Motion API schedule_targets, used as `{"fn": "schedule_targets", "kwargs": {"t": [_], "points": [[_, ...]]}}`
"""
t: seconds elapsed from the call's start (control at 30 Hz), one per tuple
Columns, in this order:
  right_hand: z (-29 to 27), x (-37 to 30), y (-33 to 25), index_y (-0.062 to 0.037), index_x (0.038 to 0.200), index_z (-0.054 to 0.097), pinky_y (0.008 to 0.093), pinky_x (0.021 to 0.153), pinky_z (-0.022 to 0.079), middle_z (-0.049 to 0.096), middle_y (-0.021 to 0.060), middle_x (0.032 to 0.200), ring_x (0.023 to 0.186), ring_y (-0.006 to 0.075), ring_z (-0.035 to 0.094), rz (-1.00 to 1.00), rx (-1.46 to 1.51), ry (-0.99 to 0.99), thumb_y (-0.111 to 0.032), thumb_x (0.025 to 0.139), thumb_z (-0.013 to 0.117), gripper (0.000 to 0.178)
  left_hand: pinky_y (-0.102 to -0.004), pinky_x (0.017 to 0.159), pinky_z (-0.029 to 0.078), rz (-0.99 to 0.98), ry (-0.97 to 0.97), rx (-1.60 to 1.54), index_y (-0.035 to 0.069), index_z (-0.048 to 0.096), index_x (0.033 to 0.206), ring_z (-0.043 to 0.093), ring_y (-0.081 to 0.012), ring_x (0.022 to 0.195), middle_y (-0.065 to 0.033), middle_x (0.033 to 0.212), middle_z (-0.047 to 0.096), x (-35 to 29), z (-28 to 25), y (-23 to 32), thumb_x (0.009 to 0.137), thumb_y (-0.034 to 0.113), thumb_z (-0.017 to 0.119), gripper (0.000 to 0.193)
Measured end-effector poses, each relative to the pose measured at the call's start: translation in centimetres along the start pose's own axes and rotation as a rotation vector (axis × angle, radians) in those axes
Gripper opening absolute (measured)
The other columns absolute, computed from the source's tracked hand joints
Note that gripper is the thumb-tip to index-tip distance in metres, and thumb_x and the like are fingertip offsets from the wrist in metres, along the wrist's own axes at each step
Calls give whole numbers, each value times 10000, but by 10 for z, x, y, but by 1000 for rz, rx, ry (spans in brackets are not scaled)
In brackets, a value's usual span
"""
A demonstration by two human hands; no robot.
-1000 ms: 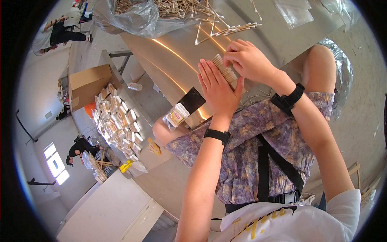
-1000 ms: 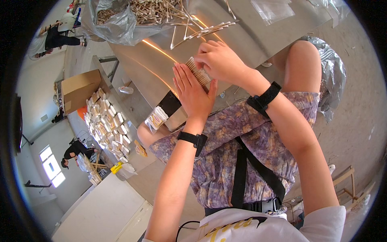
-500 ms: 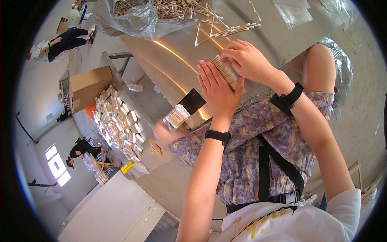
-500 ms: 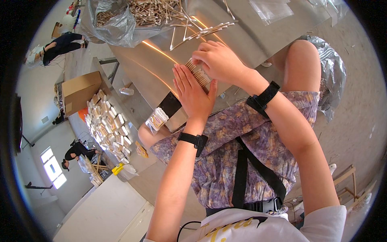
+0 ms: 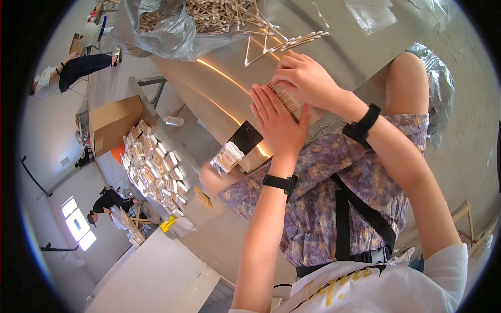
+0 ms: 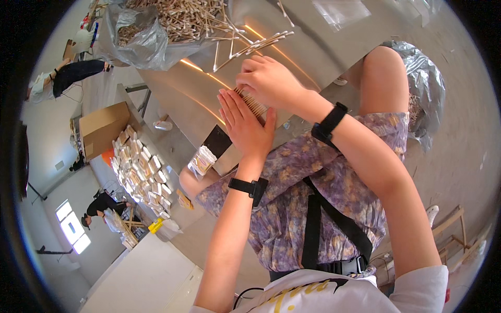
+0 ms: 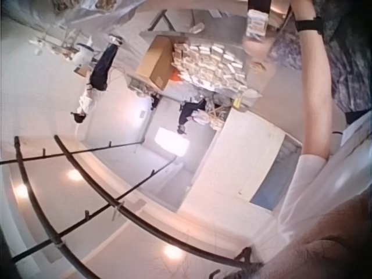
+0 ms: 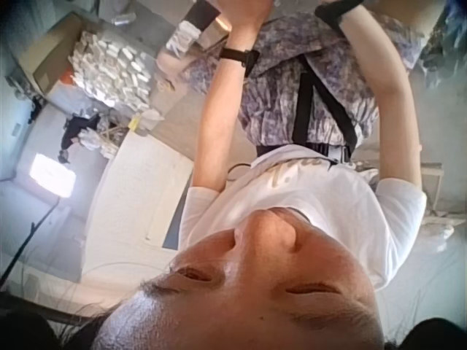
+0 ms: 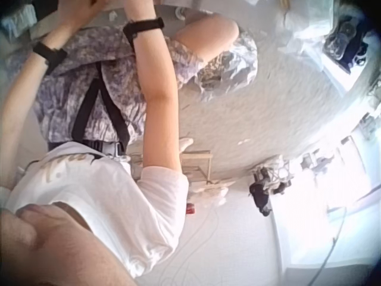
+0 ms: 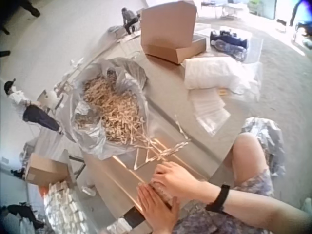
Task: Sorting loose cotton swabs on a table and placing them into small yellow individual packets.
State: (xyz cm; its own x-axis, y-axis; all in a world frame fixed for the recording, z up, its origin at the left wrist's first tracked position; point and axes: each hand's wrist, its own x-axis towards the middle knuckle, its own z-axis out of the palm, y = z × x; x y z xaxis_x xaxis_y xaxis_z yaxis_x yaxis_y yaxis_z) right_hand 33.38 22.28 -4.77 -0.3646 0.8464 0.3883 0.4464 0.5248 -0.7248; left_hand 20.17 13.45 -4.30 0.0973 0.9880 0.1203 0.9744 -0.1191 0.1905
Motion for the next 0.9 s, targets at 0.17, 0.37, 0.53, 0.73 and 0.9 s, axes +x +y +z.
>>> {"fn": "schedule_targets", "kwargs": {"t": [0.17,0.37,0.53,0.73,0.9], "points": [[-4,7,13,-117,858,706,366,877,487,627,27,889,950,229,607,-7,-220,149,-116,811,700,48,-535,1223,140,-2,33,-57,-95,157,1552,153,-441,1519,-318,1615,168,-2,-1,3,930,543,602,996],[-22,6,4,-117,1032,687,397,953,466,635,44,1040,1064,247,593,57,-300,226,-117,841,688,191,-567,1220,96,-90,71,-265,-59,140,1566,249,-418,1487,-266,1563,329,-17,-13,-11,949,449,619,931],[13,2,-25,-63,1247,615,426,1161,341,568,83,1337,1359,262,451,-29,-312,114,-131,893,627,361,-484,1222,183,-276,191,-812,-30,180,1559,370,-310,1426,-216,1523,411,-32,-27,-14,1055,353,465,695],[48,0,-37,-24,1443,477,422,1256,221,444,85,1534,1505,225,281,-101,-599,-158,-147,924,542,537,-473,1224,211,-582,430,-1202,11,189,1555,326,-301,1468,-237,1511,421,-45,-43,-35,1094,409,305,620],[79,7,-50,-13,1462,450,393,1257,220,416,103,1553,1507,229,275,-129,-508,-214,-162,934,521,553,-475,1228,185,-633,589,-1485,-24,105,1574,323,-323,1469,-261,1552,365,-42,-38,-53,1075,443,343,723]]}}
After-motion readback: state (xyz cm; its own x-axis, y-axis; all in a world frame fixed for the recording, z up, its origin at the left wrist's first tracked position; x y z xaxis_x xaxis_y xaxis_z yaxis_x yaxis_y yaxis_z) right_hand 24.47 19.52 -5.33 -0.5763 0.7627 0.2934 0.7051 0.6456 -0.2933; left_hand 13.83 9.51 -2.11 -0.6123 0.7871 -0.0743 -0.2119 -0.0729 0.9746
